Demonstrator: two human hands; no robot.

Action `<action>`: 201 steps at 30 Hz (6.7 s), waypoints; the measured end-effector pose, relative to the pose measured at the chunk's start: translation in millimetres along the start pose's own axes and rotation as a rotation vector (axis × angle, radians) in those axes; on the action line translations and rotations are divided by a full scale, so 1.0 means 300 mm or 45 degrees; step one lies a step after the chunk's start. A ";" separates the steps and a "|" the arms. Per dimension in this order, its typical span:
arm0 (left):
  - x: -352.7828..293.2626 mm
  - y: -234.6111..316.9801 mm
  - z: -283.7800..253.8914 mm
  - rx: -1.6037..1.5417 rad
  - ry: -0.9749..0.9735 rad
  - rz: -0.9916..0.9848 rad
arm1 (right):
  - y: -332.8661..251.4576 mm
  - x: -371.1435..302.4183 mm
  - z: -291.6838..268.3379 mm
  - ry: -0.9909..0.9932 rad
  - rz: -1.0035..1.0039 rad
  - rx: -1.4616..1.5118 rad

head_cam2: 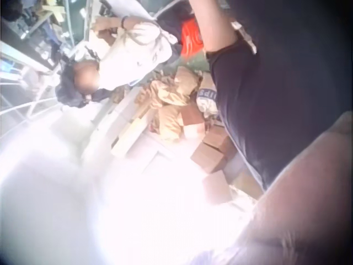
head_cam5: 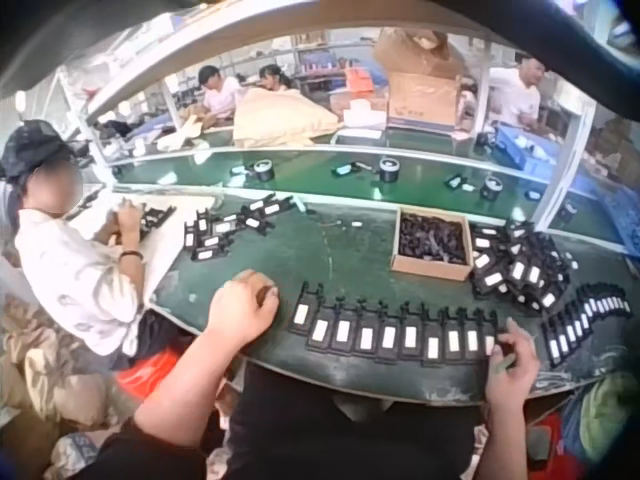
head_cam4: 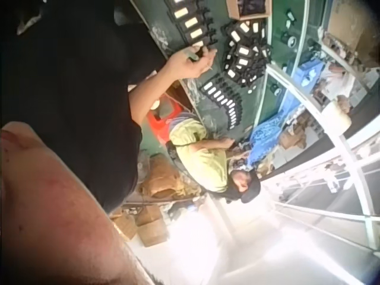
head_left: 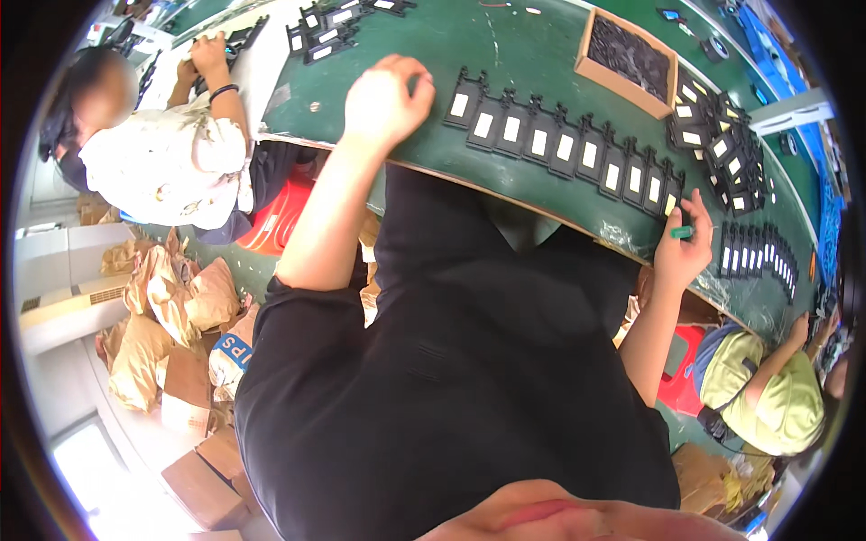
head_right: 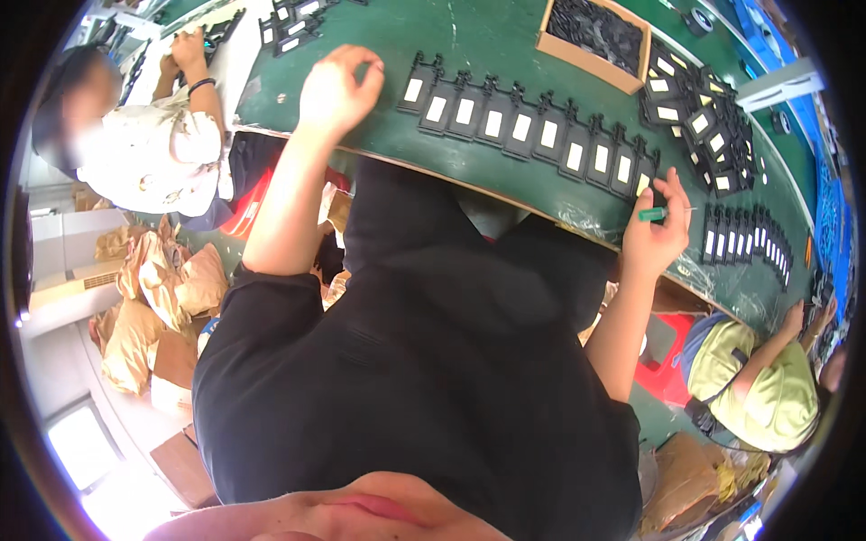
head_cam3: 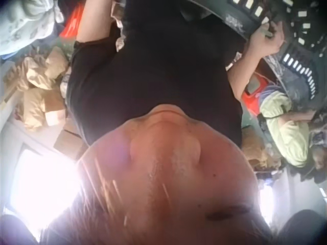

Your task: The recorder is assembling small electronic components into plastic housings on a factory assembly line.

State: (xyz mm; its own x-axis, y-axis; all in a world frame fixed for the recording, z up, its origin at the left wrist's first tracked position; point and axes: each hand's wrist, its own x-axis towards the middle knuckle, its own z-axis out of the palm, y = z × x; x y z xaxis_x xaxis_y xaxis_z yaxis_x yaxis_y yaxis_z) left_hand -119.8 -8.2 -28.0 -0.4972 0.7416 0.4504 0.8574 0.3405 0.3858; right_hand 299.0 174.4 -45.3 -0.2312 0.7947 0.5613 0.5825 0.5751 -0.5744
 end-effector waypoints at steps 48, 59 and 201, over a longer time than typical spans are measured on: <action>0.032 0.056 -0.034 0.122 -0.395 -0.256 | -0.055 0.033 -0.070 -0.095 -0.247 0.092; 0.028 0.104 -0.015 0.356 -0.241 -0.175 | -0.054 0.037 -0.058 -0.077 -0.270 0.096; 0.262 0.594 0.207 -2.470 -1.100 -0.980 | 0.081 0.240 -0.038 -0.438 -0.232 -0.184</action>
State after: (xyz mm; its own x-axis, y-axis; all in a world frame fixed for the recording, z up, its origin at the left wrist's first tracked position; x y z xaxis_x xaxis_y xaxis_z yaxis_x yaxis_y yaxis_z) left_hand 2.1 146.6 26.1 0.0537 0.9640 -0.2603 -0.7968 0.1984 0.5707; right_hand 305.3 243.5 -12.1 -0.5731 0.7151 0.4002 0.6060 0.6986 -0.3805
